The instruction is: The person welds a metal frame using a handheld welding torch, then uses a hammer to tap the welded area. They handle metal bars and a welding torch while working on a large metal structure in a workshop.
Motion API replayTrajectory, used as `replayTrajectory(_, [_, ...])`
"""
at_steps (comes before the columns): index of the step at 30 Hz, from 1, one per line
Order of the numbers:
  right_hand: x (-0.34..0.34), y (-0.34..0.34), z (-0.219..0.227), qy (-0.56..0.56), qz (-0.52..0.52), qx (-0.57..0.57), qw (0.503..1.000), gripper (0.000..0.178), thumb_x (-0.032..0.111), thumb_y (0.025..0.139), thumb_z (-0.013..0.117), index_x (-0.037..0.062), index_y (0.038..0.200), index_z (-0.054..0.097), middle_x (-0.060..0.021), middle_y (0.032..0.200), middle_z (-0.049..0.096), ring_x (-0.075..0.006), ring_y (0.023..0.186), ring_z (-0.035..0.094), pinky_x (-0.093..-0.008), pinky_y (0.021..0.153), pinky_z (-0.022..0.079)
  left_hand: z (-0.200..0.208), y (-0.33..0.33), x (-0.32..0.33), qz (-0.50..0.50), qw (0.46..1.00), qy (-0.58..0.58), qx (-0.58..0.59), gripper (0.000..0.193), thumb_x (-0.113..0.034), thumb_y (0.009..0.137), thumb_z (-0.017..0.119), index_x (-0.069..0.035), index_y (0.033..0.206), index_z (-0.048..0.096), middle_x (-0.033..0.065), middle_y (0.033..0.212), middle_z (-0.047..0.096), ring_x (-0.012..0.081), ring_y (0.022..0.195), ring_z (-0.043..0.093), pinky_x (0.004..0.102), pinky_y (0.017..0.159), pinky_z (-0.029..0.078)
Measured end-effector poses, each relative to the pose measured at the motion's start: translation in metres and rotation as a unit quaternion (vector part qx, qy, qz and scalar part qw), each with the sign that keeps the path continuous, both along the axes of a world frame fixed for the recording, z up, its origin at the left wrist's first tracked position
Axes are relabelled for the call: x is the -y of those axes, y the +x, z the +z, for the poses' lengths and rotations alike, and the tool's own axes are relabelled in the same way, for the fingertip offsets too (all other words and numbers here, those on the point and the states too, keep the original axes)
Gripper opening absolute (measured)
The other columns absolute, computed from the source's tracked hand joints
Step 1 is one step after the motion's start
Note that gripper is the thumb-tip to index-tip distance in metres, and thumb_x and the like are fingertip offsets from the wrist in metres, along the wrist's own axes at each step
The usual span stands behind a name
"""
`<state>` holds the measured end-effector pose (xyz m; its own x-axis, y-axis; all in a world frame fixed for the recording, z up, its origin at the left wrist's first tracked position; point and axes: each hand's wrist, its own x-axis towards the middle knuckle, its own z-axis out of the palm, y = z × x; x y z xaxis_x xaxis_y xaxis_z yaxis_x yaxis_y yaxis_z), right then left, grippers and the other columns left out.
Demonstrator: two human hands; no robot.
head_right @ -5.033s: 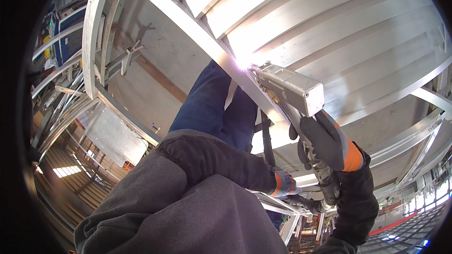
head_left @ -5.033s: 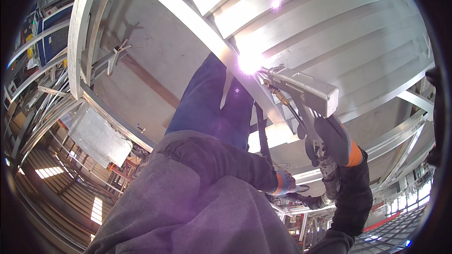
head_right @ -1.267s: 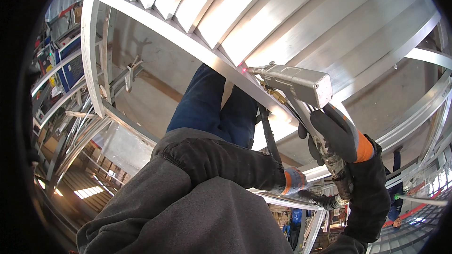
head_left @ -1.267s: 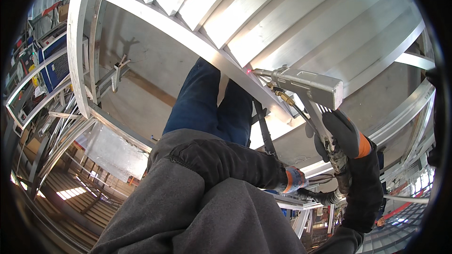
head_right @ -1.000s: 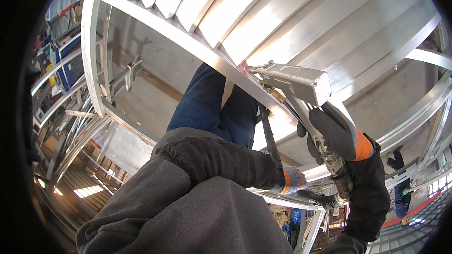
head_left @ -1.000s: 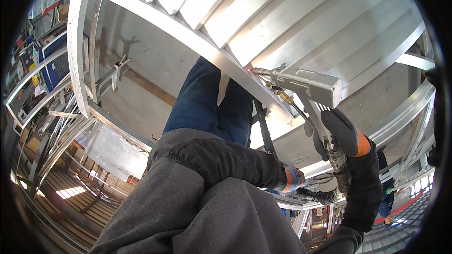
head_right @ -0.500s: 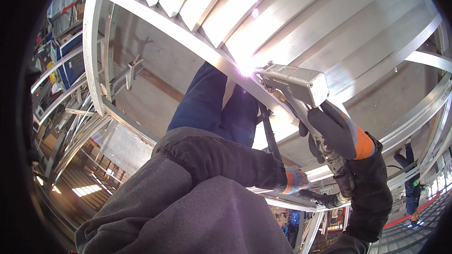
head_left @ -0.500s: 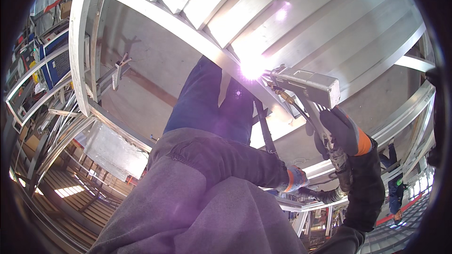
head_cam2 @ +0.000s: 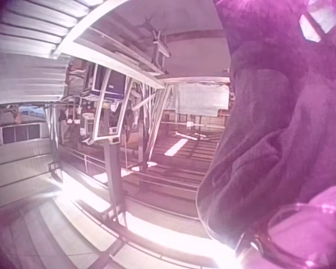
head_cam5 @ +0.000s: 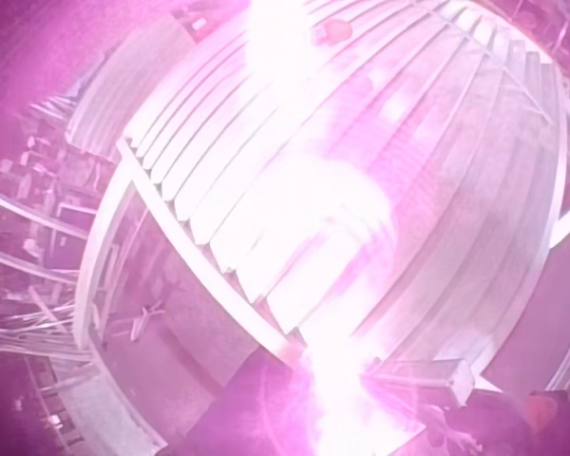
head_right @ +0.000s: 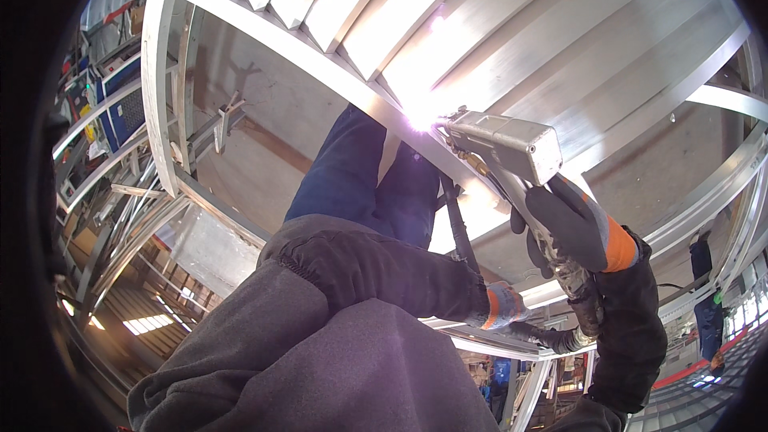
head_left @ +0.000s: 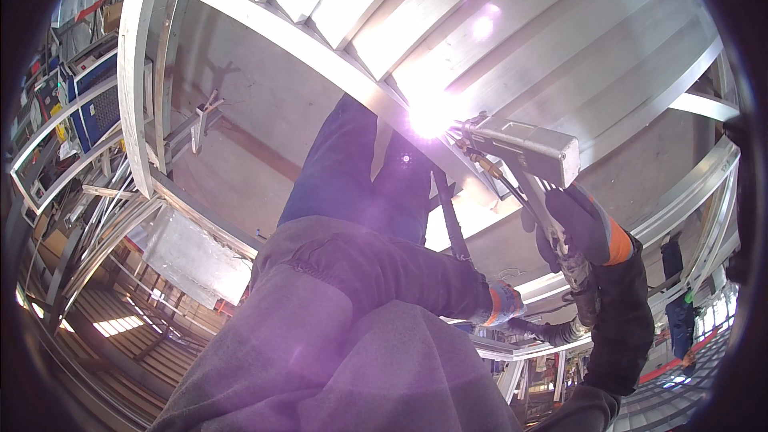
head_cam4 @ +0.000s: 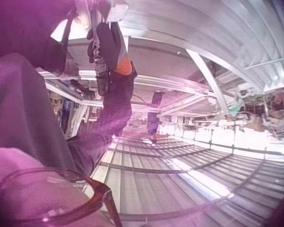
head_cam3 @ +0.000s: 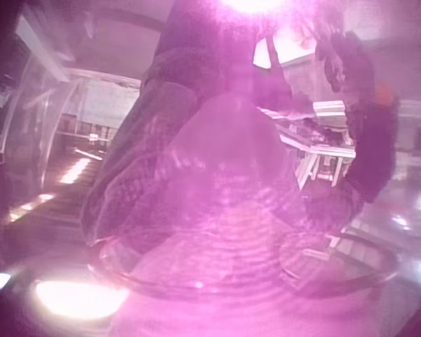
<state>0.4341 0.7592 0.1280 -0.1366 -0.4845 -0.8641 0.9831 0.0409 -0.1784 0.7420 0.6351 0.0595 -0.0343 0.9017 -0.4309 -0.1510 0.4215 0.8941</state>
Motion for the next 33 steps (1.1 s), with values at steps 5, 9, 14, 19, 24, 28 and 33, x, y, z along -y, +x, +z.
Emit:
replayTrajectory(5, [-0.004,0.004,0.000,-0.013,-0.019,0.012,1.000,0.028,0.022,0.104,0.050,-0.0015,0.117,0.057,-0.0081,0.086,0.065,-0.0141,0.052,0.062,-0.0277,0.046,0.050,-0.002,0.008,-0.002,-0.032,0.999,0.023,-0.037,0.013,-0.015,0.079,0.073,-0.015,0.082,0.060,0.0079,0.077,0.065,0.0324,0.077,0.069,0.0434,0.068,0.056])
replayTrajectory(9, [-0.004,0.008,0.000,-0.017,-0.025,0.017,0.999,0.029,0.022,0.104,0.050,-0.0015,0.119,0.056,-0.0084,0.088,0.065,-0.0143,0.053,0.062,-0.0282,0.045,0.050,0.003,-0.012,0.003,-0.049,0.998,0.033,-0.027,0.014,-0.017,0.078,0.075,-0.015,0.083,0.062,0.0078,0.078,0.067,0.0333,0.078,0.070,0.0439,0.069,0.056])
replayTrajectory(14, [-0.004,0.012,0.002,0.005,-0.021,0.010,1.000,0.031,0.023,0.104,0.048,-0.0016,0.121,0.055,-0.0080,0.089,0.064,-0.0150,0.053,0.062,-0.0285,0.045,0.050,0.011,-0.034,0.011,-0.076,0.997,0.001,0.017,0.015,-0.020,0.077,0.076,-0.015,0.084,0.064,0.0081,0.079,0.068,0.0335,0.080,0.071,0.0443,0.070,0.057])
replayTrajectory(19, [-0.006,0.016,0.003,-0.007,-0.037,0.015,0.999,0.032,0.027,0.104,0.048,0.0002,0.119,0.057,-0.0066,0.087,0.063,-0.0139,0.056,0.061,-0.0283,0.048,0.050,0.012,-0.038,0.014,-0.087,0.995,-0.011,0.040,0.014,-0.020,0.078,0.076,-0.014,0.083,0.064,0.0069,0.078,0.069,0.0329,0.080,0.071,0.0444,0.070,0.057])
replayTrajectory(24, [-0.006,0.018,0.004,0.008,0.002,0.002,1.000,0.033,0.029,0.104,0.050,0.0000,0.119,0.056,-0.0069,0.087,0.064,-0.0129,0.056,0.061,-0.0279,0.047,0.050,0.007,-0.022,0.005,-0.083,0.996,0.014,-0.029,0.014,-0.019,0.078,0.076,-0.015,0.083,0.064,0.0061,0.077,0.068,0.0325,0.079,0.071,0.0447,0.069,0.057])
replayTrajectory(28, [-0.006,0.019,0.008,0.014,0.008,-0.018,1.000,0.039,0.037,0.107,0.046,-0.0007,0.110,0.058,-0.0085,0.072,0.059,-0.0162,0.052,0.059,-0.0303,0.045,0.046,0.003,-0.006,0.002,-0.097,0.994,0.028,-0.047,0.013,-0.017,0.077,0.076,-0.015,0.083,0.064,0.0058,0.077,0.068,0.0324,0.078,0.070,0.0448,0.068,0.056])
replayTrajectory(33, [-0.005,0.021,0.010,0.014,0.026,-0.031,0.999,0.041,0.038,0.107,0.045,-0.0005,0.108,0.058,-0.0083,0.069,0.059,-0.0164,0.050,0.058,-0.0301,0.045,0.045,0.001,0.001,0.003,-0.102,0.993,0.021,-0.048,0.014,-0.016,0.077,0.076,-0.016,0.083,0.063,0.0061,0.077,0.067,0.0328,0.078,0.070,0.0448,0.069,0.056])
